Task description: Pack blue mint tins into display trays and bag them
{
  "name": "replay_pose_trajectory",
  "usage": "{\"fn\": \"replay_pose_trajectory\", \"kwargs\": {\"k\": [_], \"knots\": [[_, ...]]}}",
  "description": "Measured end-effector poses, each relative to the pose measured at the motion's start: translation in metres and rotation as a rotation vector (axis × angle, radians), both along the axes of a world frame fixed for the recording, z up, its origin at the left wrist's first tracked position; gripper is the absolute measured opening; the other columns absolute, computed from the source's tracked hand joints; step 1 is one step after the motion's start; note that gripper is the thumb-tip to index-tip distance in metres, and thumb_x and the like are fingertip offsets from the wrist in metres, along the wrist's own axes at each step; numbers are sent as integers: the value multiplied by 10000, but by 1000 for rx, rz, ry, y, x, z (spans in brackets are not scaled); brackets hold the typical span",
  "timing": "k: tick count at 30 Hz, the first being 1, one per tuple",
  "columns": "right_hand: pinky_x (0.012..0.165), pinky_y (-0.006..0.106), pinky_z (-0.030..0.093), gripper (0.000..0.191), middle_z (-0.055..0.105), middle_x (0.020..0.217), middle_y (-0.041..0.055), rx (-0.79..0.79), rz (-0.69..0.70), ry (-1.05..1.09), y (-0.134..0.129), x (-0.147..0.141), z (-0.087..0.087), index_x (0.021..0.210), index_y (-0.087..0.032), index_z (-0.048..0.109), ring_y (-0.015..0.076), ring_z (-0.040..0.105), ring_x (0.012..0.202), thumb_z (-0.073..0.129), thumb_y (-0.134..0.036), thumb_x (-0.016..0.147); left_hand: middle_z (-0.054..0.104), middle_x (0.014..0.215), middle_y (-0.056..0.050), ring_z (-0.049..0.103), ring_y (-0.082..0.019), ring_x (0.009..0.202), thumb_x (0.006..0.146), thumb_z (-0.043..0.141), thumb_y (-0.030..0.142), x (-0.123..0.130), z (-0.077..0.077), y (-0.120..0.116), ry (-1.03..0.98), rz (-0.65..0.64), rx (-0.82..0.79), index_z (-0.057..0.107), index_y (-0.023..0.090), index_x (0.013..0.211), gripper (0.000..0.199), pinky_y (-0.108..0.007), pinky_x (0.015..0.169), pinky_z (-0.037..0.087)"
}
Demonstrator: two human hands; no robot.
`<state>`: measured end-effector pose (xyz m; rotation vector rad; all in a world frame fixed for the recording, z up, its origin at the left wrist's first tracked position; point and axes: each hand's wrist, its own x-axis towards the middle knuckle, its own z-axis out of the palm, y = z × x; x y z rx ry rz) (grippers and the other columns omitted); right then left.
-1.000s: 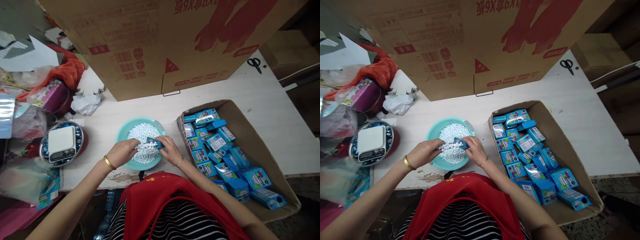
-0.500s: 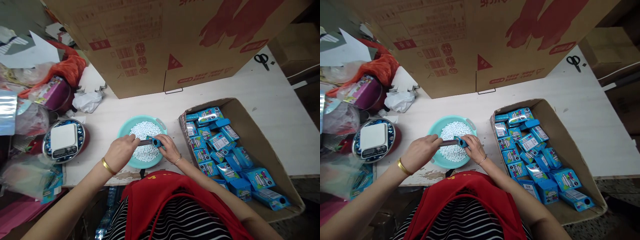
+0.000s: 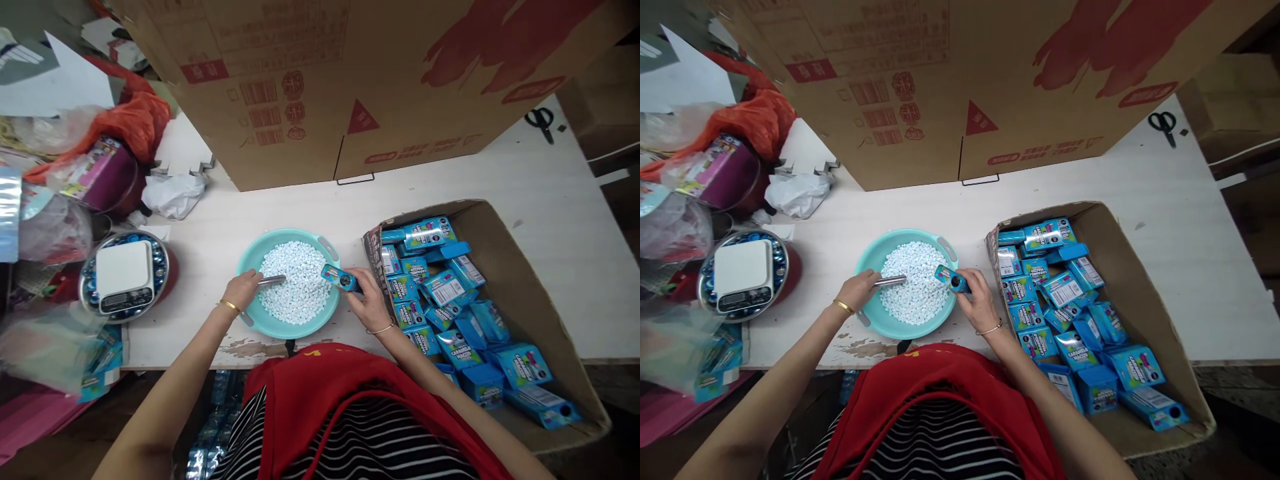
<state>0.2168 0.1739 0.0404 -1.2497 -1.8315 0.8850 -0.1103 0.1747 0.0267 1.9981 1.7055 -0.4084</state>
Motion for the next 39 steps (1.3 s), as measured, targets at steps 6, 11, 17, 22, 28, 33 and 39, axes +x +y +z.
{"fn": "replay_pose_trajectory", "kwargs": {"k": [6,11,17,22,28,33,39], "knots": [[887,401,479,299,552,1073,87,7,-27,-21,0,4,7,1158,-227,538,237,557,1022,519,-240,860,574,937,-87,566,-234,901,850,440,127,28,-43,1,-118,-2,-12,577,191,925,168,-337,777,436],[888,422,477,322,556,1082,86,26,-55,-64,-1,13,2,1172,-236,527,245,552,1026,519,-227,850,594,1038,-82,552,-211,994,821,468,121,70,-76,4,-329,-4,12,554,181,1011,217,-325,878,431],[899,457,469,358,552,1101,87,15,-57,-93,-3,20,-5,1195,-243,519,263,541,1040,520,-228,837,606,1003,-68,578,-170,888,849,500,211,62,-54,-3,-503,41,49,526,170,1049,206,-289,809,459],[905,441,469,422,538,1106,94,12,6,-134,-1,11,2,1216,-234,515,262,535,1038,494,-141,805,599,973,-58,567,-163,866,890,488,300,46,17,-4,-610,-40,141,519,184,1057,206,-290,776,451],[900,442,471,511,542,1092,98,98,127,-163,1,-14,7,1253,-228,492,267,518,1038,480,-69,767,606,918,-49,575,-163,809,902,463,263,52,101,1,-468,-205,187,522,180,1018,155,-280,697,450],[901,445,474,540,553,1101,96,139,173,-144,-1,-33,8,1266,-240,485,265,512,1052,470,-48,762,619,905,-74,605,-196,723,868,445,163,78,149,4,-15,-330,142,558,164,921,124,-290,564,422],[899,442,479,568,555,1106,99,146,187,-103,-5,-43,8,1288,-243,472,261,516,1053,468,-42,757,602,795,-88,595,-195,653,845,367,20,114,186,-1,166,-369,164,581,145,856,248,-308,563,419]]}}
